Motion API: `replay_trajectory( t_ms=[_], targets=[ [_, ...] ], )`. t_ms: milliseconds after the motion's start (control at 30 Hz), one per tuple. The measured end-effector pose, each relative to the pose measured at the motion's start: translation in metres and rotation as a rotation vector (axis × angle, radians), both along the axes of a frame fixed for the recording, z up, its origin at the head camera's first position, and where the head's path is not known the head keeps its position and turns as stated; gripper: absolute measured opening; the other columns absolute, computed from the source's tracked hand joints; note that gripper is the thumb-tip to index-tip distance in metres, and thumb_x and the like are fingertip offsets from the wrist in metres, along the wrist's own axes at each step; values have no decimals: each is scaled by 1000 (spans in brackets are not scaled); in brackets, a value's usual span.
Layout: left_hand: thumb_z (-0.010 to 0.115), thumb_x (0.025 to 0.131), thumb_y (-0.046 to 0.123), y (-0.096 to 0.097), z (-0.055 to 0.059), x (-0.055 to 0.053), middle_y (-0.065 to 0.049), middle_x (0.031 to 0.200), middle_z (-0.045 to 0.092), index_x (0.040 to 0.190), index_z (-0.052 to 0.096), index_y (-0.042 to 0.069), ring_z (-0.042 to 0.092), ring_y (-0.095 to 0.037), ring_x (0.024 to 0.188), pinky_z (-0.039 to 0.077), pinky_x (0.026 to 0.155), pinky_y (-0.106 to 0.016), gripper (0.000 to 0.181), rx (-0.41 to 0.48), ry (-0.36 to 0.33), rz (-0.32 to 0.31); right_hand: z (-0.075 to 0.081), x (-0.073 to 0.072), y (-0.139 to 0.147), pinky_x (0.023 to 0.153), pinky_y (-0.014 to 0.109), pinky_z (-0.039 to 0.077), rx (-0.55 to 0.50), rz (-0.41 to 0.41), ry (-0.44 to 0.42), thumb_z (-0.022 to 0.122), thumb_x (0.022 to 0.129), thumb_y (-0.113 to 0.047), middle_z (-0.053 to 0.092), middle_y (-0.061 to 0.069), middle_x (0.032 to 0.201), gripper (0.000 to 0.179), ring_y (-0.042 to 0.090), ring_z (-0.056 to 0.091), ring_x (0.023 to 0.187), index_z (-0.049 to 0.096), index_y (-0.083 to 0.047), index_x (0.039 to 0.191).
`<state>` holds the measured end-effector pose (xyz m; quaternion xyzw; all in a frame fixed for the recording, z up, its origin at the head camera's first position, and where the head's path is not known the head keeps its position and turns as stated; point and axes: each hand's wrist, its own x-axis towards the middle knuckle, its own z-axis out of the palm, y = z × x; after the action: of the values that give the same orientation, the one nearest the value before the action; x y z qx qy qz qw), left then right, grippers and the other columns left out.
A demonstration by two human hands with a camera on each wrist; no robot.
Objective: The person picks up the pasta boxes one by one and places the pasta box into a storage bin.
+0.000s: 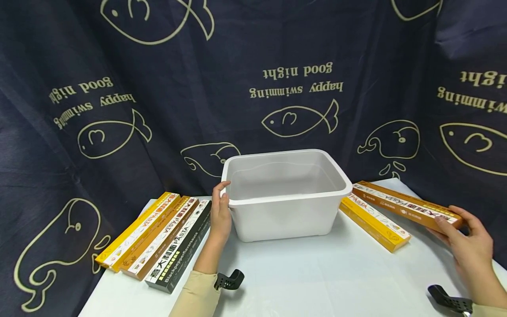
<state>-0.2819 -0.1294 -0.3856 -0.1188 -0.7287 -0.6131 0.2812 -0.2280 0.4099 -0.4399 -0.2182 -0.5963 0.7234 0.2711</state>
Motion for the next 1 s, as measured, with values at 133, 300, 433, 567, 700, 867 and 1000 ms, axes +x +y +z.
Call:
replay_trajectory(
  t_ms=[133, 300, 433, 567, 700, 867, 1000],
  targets=[
    [33, 100, 29, 0, 0, 0, -14, 150, 45, 137, 48, 10, 41, -40, 136, 31, 110, -52, 44, 14, 14, 4, 0, -1, 0, 53, 14, 53, -37, -7, 30, 79, 82, -2, 39, -22, 116, 70, 14, 37, 135, 53, -26, 143],
    [34, 100, 31, 0, -1, 0, -15, 151, 44, 137, 48, 10, 40, -38, 138, 30, 111, -53, 45, 10, 17, 2, 2, 0, -1, 53, 15, 54, -65, -22, 57, 77, 82, 1, 39, -20, 116, 68, 11, 44, 127, 55, -24, 142],
    [33, 100, 33, 0, -1, 0, -13, 152, 43, 138, 48, 12, 39, -35, 140, 29, 112, -55, 46, 3, 8, -6, 6, 1, -1, 54, 16, 55, -100, -18, 101, 77, 81, 4, 40, -18, 118, 69, 10, 46, 122, 55, -21, 141],
    [33, 100, 32, 0, -1, 0, -12, 153, 42, 138, 47, 13, 39, -36, 140, 28, 112, -55, 45, 0, 4, -9, 11, 2, -3, 54, 17, 55, -118, -18, 130, 76, 81, 5, 40, -17, 120, 69, 10, 45, 122, 55, -19, 142],
    [33, 100, 32, 1, -2, -1, -11, 153, 42, 139, 47, 13, 40, -36, 139, 29, 111, -55, 45, 3, 3, -11, 17, 2, -6, 53, 17, 55, -125, -25, 140, 76, 82, 4, 40, -18, 123, 67, 8, 47, 119, 55, -19, 142],
    [34, 100, 29, 1, -2, -2, -13, 151, 43, 138, 48, 11, 41, -36, 136, 31, 109, -51, 44, 15, 17, -11, 23, 2, -12, 53, 17, 55, -145, -23, 175, 73, 84, 7, 41, -16, 123, 63, 7, 47, 114, 56, -17, 140],
    [34, 98, 24, 1, -2, -3, -15, 147, 46, 136, 50, 9, 42, -32, 133, 31, 108, -48, 44, 14, 31, 13, 26, 4, -16, 53, 18, 55, -149, -16, 186, 72, 86, 6, 42, -16, 123, 61, 5, 50, 111, 56, -17, 140]
  ],
)
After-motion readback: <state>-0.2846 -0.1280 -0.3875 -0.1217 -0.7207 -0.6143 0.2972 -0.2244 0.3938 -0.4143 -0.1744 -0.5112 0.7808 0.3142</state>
